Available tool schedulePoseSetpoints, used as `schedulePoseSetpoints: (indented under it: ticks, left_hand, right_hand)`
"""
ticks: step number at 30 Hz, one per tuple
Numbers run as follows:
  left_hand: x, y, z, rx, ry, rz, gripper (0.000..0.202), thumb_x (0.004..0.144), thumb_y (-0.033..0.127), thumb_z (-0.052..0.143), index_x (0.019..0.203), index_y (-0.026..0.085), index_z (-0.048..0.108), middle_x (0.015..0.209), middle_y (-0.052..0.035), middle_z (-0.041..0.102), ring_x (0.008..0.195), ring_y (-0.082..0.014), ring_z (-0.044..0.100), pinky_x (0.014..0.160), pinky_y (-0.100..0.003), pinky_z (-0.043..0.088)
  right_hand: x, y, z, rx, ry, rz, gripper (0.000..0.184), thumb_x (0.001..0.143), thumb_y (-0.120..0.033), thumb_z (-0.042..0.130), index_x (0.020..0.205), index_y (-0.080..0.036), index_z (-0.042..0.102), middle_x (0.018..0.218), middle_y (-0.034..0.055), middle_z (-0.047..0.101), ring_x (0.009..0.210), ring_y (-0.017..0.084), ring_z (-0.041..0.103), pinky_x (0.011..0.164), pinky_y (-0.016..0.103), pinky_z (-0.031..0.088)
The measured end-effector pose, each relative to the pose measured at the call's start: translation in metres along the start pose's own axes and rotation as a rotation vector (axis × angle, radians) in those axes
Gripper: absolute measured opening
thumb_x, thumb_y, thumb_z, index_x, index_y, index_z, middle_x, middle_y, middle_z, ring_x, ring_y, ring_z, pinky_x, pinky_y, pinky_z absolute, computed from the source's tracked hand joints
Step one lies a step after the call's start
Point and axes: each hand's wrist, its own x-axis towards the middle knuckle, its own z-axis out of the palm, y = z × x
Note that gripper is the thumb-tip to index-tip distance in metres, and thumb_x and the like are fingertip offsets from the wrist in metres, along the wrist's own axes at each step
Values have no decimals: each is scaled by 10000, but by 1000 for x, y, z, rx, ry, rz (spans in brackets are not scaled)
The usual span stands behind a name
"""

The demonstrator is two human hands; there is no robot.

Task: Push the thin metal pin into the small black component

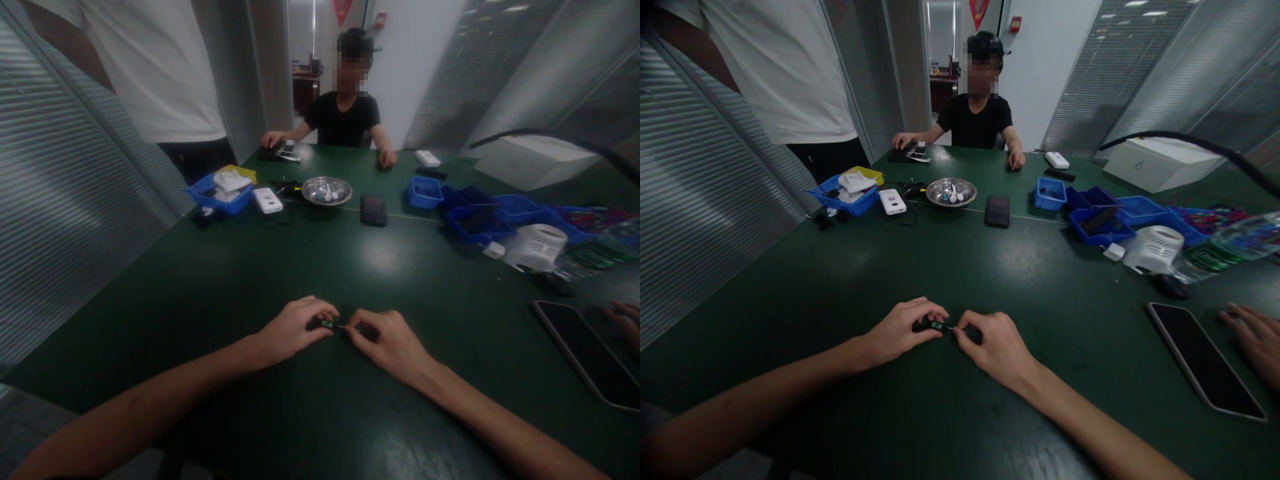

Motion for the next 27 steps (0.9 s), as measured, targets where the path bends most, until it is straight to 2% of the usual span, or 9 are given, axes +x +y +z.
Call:
schedulePoseSetpoints:
  ticks: [11,16,21,27]
  left_hand:
    - [-1,-1,1,-2,9,17,279,944,209,710,1217,222,656,1114,-30,665,1022,-173,621,883,-291,500]
    - [-1,-2,1,-10,9,25,243,949,198,695,1190,213,662,1117,-43,672,1032,-185,624,901,-301,500]
    - [-1,0,0,-20,3,22,255,959,241,692,1211,228,658,1128,-46,660,1058,-189,621,927,-317,507]
    - [-6,1,-1,15,-2,43,332,937,186,697,1260,228,633,1174,-54,657,1106,-198,604,970,-344,506]
  right_hand:
    - [8,-14,5,19,20,-31,175,972,-307,596,903,-210,724,671,-20,666,540,123,576,550,240,377]
    - [10,-20,9,134,31,-92,186,992,-301,581,910,-203,715,741,-12,692,606,122,615,582,226,405]
    - [4,-12,7,99,54,-83,197,996,-321,580,906,-209,716,753,-11,705,602,127,616,569,229,412]
    - [-9,2,-7,65,117,3,267,1019,-400,545,943,-214,722,764,-7,717,595,137,631,593,253,460]
